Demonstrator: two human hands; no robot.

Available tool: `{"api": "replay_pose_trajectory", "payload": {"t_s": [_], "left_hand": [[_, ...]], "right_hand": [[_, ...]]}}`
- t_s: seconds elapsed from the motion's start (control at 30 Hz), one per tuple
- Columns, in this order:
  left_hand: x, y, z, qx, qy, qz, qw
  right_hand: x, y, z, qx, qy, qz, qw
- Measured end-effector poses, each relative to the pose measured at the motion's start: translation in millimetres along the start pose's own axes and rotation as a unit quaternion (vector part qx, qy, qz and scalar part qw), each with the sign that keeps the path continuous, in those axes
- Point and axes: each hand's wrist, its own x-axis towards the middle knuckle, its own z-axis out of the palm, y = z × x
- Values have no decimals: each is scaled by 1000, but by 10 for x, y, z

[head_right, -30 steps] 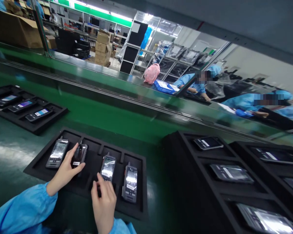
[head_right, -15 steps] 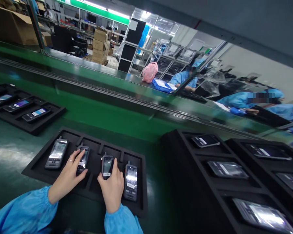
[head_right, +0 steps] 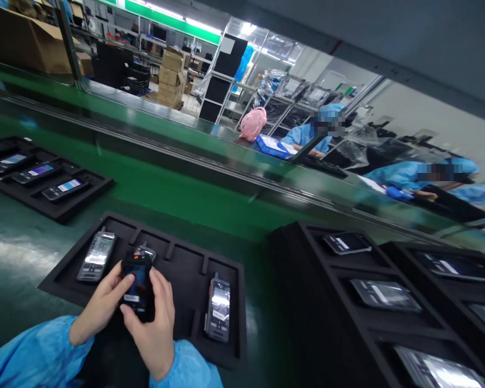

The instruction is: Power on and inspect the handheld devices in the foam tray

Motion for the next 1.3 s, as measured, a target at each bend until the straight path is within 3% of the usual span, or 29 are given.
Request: {"api": "replay_pose_trajectory", "payload": {"t_s": [0.07, 0.13, 0.27, 0.4, 0.57, 0.77, 0.83, 0.9, 0.97, 1.03, 1.17, 1.3], "left_hand": [[47, 71, -14, -63, 60, -36, 996], [76, 147, -16, -106, 85, -65, 989], [53, 212, 9, -99, 70, -95, 988], [-2, 134, 10, -53, 32, -100, 993], [-9, 37, -9, -37, 3, -89, 995], [15, 101, 17, -53, 51, -65, 995], [19, 115, 15, -57, 72, -59, 994], [18, 114, 9, -57, 82, -47, 994], [13, 101, 2, -51, 78, -28, 995], [6, 83, -4, -37, 66, -10, 997], [-1, 45, -37, -38, 9, -19, 999], [-9, -9, -106, -49, -51, -18, 997]], "right_hand": [[19, 11, 3, 81, -48, -5, 996], [43, 24, -31, 113, -72, 6, 991], [63, -5, -70, 82, -62, -14, 995], [31, -45, -19, 76, -36, -23, 996], [-13, -42, 16, 29, 2, -97, 995], [-48, 30, -41, -94, -69, -203, 972], [-75, 69, -27, -72, -99, -154, 980], [-106, 102, 8, 11, -127, -39, 991], [-126, 114, 48, 125, -153, 80, 977], [-121, 99, 78, 222, -177, 145, 948], [-46, 23, 79, 324, -185, 183, 909], [11, 1, 45, 361, -164, 194, 897]]}}
